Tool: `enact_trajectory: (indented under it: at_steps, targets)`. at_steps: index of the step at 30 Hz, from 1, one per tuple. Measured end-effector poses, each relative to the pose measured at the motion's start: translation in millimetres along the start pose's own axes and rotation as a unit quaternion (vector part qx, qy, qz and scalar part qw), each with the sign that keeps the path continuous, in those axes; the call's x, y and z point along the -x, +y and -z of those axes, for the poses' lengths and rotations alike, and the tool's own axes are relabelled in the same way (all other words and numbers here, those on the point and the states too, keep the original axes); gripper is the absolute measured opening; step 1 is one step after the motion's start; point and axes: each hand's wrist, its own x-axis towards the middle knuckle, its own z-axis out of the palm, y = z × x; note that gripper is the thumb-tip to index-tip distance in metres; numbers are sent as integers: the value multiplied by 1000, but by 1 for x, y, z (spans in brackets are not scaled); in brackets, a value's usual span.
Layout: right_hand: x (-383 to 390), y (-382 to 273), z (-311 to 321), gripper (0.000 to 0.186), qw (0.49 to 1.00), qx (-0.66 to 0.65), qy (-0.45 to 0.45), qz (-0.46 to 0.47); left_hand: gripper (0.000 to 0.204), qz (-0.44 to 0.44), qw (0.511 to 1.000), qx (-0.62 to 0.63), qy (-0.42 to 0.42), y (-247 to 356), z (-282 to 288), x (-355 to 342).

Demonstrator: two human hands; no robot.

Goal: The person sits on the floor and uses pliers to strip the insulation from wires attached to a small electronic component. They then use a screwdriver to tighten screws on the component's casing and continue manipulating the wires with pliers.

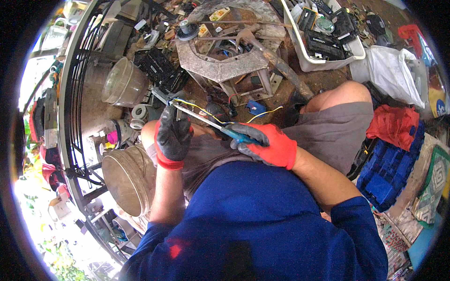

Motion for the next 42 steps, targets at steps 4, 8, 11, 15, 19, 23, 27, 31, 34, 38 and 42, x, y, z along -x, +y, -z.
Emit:
enact_trajectory:
  at_steps: [4, 8, 11, 15, 19, 23, 27, 31, 34, 38, 42]
  targets:
    - [2, -2, 2, 57, 986, -136, -27, -92, 53, 15, 999, 30, -41, 1, 2, -1]
    - [2, -4, 3, 53, 971, -211, -43, -102, 54, 28, 995, 87, -28, -2, -1, 0]
    - [0, -6, 1, 53, 958, -260, -48, -114, 55, 35, 988, 142, -40, -6, -1, 0]
    - [0, -10, 2, 56, 942, -302, -50, -136, 53, 63, 971, 202, -108, -7, 8, -2]
    - [-1, -15, 5, 59, 938, -307, -57, -152, 55, 60, 963, 233, -119, -11, 13, -4]
    - [-2, -21, 8, 60, 935, -308, -65, -161, 56, 38, 971, 181, -149, -11, 12, -6]
    - [-4, -23, 15, 58, 937, -287, -75, -184, 55, -95, 989, 4, -111, -10, 12, -5]
    - [4, -12, 20, 49, 972, -197, -45, -118, 63, -168, 969, -155, -90, -10, 21, -8]
    - [12, 3, 12, 41, 992, 74, 83, 58, 66, -194, 954, -212, -88, -16, 26, -10]
    - [13, 17, 12, 44, 966, 228, 117, 14, 59, -180, 958, -212, -73, -28, 26, -14]
    - [4, 16, 15, 45, 958, 263, 116, -9, 53, -169, 967, -181, -63, -45, 24, -14]
